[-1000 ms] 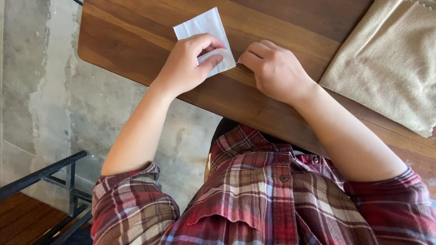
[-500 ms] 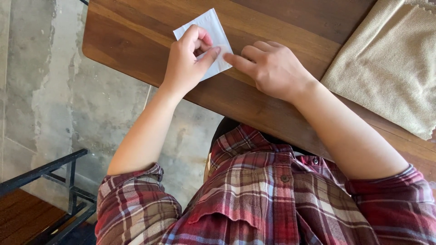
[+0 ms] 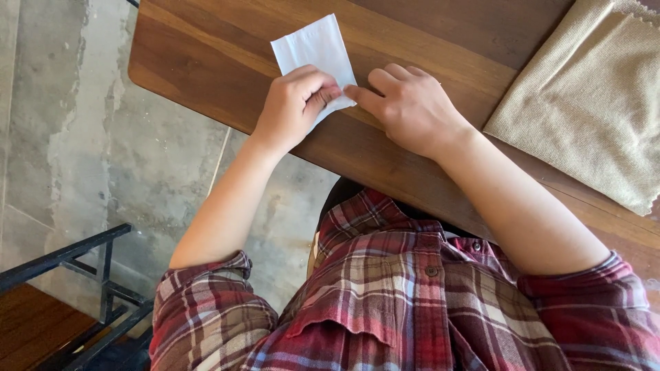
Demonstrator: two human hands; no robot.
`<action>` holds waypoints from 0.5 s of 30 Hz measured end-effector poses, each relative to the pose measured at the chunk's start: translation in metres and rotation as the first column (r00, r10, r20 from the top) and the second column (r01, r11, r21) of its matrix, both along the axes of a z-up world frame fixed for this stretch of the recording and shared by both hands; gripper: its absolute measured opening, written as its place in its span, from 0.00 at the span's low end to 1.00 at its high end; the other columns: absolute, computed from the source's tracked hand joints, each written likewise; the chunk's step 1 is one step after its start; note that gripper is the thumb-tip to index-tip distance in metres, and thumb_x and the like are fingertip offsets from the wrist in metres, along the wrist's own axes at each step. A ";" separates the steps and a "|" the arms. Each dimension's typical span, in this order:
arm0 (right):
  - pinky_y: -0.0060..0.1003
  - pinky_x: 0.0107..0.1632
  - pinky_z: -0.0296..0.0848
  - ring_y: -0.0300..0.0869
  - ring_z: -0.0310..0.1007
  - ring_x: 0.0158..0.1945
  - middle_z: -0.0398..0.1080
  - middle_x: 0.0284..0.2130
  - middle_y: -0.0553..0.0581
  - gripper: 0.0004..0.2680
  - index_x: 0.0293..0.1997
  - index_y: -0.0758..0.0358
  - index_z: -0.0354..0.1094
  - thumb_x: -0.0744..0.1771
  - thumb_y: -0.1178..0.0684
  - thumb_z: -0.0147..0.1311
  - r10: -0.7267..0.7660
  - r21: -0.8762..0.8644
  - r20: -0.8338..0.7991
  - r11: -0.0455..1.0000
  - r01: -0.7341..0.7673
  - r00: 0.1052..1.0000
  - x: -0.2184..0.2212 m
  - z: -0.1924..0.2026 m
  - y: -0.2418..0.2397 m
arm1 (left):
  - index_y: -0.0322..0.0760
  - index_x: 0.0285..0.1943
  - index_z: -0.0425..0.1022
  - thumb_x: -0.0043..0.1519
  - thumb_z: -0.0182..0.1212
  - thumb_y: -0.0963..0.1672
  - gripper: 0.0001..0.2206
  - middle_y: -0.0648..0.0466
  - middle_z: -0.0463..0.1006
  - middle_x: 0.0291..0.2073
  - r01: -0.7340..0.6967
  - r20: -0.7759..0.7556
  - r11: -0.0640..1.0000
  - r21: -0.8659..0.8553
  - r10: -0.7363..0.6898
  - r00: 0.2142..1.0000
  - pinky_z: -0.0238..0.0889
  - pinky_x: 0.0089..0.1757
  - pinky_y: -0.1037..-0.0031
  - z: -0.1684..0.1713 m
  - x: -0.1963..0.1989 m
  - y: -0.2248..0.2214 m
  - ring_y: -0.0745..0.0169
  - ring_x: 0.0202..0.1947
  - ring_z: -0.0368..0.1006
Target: The person folds a white napkin, places a spoon and fork inside, and then slides the bundled cutlery into a brown paper sleeve.
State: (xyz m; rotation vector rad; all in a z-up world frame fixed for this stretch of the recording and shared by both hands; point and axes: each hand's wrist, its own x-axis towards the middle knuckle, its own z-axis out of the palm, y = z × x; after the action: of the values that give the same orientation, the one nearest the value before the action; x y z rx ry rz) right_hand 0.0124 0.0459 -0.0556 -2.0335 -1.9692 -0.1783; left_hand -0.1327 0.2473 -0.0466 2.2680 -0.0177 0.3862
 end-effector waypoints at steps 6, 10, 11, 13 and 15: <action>0.43 0.28 0.71 0.48 0.68 0.33 0.63 0.34 0.52 0.14 0.58 0.51 0.73 0.66 0.58 0.58 -0.027 0.009 -0.008 1.000 0.027 1.000 -0.001 -0.002 0.002 | 0.23 0.47 0.78 0.70 0.57 0.44 0.13 0.42 0.79 0.44 0.135 -0.036 0.991 0.026 -0.134 0.990 0.69 0.45 0.63 0.023 -0.011 0.002 0.47 0.43 0.76; 0.42 0.28 0.70 0.48 0.68 0.35 0.63 0.35 0.52 0.18 0.57 0.55 0.71 0.61 0.61 0.60 -0.037 -0.032 -0.012 0.999 0.037 0.999 -0.003 0.000 0.000 | 0.23 0.46 0.76 0.66 0.70 0.48 0.18 0.42 0.79 0.42 0.140 0.080 0.933 0.332 -0.176 0.981 0.72 0.43 0.60 0.007 -0.013 0.003 0.46 0.41 0.77; 0.42 0.28 0.68 0.48 0.67 0.34 0.64 0.34 0.52 0.19 0.49 0.57 0.67 0.56 0.62 0.62 -0.055 -0.051 -0.027 0.997 0.053 0.998 -0.004 0.002 0.000 | 0.26 0.44 0.76 0.67 0.68 0.44 0.11 0.45 0.78 0.39 0.128 0.062 0.919 0.372 -0.162 0.985 0.70 0.41 0.61 0.003 -0.014 0.003 0.47 0.39 0.76; 0.41 0.28 0.66 0.49 0.67 0.33 0.66 0.33 0.53 0.20 0.41 0.60 0.63 0.51 0.62 0.65 -0.073 -0.071 -0.042 0.995 0.070 0.996 -0.006 0.005 -0.001 | 0.28 0.42 0.76 0.67 0.66 0.39 0.05 0.48 0.77 0.36 0.117 0.044 0.904 0.411 -0.148 0.988 0.68 0.39 0.62 -0.001 -0.015 0.003 0.48 0.37 0.74; 0.40 0.33 0.69 0.48 0.68 0.35 0.64 0.34 0.52 0.22 0.56 0.58 0.66 0.56 0.64 0.59 -0.068 -0.017 0.009 0.998 0.068 0.998 -0.008 0.008 -0.001 | 0.27 0.36 0.76 0.67 0.68 0.40 0.10 0.47 0.76 0.32 0.079 0.033 0.930 0.358 -0.097 0.995 0.66 0.34 0.63 -0.003 -0.016 0.003 0.47 0.31 0.72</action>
State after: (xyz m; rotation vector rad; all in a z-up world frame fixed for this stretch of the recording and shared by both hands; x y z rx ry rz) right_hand 0.0041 0.0445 -0.0473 -2.1153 -1.9141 -0.1858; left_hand -0.1483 0.2500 -0.0494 2.6042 -0.2326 0.4192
